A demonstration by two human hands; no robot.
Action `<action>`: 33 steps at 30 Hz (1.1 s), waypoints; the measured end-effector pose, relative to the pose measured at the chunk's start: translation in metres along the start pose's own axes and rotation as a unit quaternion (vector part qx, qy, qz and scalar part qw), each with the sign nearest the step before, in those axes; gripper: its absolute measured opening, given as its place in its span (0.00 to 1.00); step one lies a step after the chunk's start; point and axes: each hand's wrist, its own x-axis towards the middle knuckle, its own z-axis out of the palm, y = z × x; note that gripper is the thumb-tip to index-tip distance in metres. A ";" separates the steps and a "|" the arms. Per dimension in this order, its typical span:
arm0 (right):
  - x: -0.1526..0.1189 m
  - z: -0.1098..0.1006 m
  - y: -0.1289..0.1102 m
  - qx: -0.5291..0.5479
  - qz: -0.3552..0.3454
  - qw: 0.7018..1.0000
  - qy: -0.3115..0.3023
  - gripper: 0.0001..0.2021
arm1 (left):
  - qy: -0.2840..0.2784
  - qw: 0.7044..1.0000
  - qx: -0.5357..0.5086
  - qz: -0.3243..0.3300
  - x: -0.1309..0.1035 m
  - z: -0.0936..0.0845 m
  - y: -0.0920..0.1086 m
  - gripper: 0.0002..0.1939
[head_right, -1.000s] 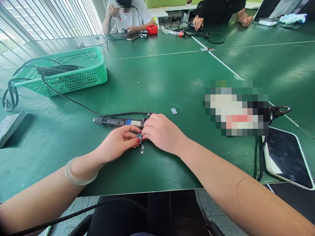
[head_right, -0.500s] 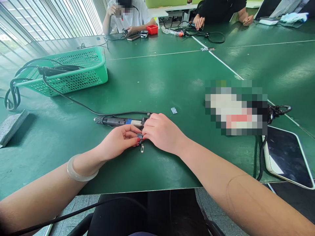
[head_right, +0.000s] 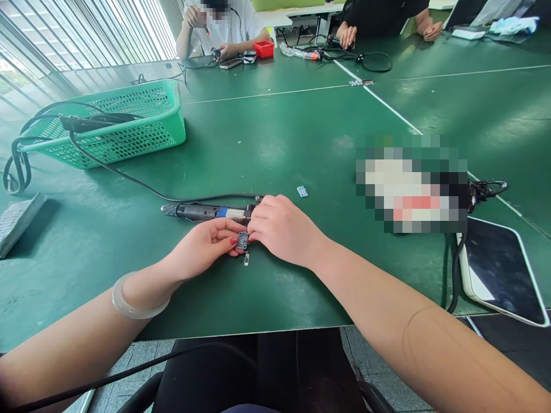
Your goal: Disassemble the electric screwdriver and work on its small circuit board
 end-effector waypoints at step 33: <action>-0.001 -0.004 -0.003 0.018 0.030 0.999 -0.019 0.08 | -0.004 1.000 0.002 0.018 0.001 -0.001 -0.004 0.12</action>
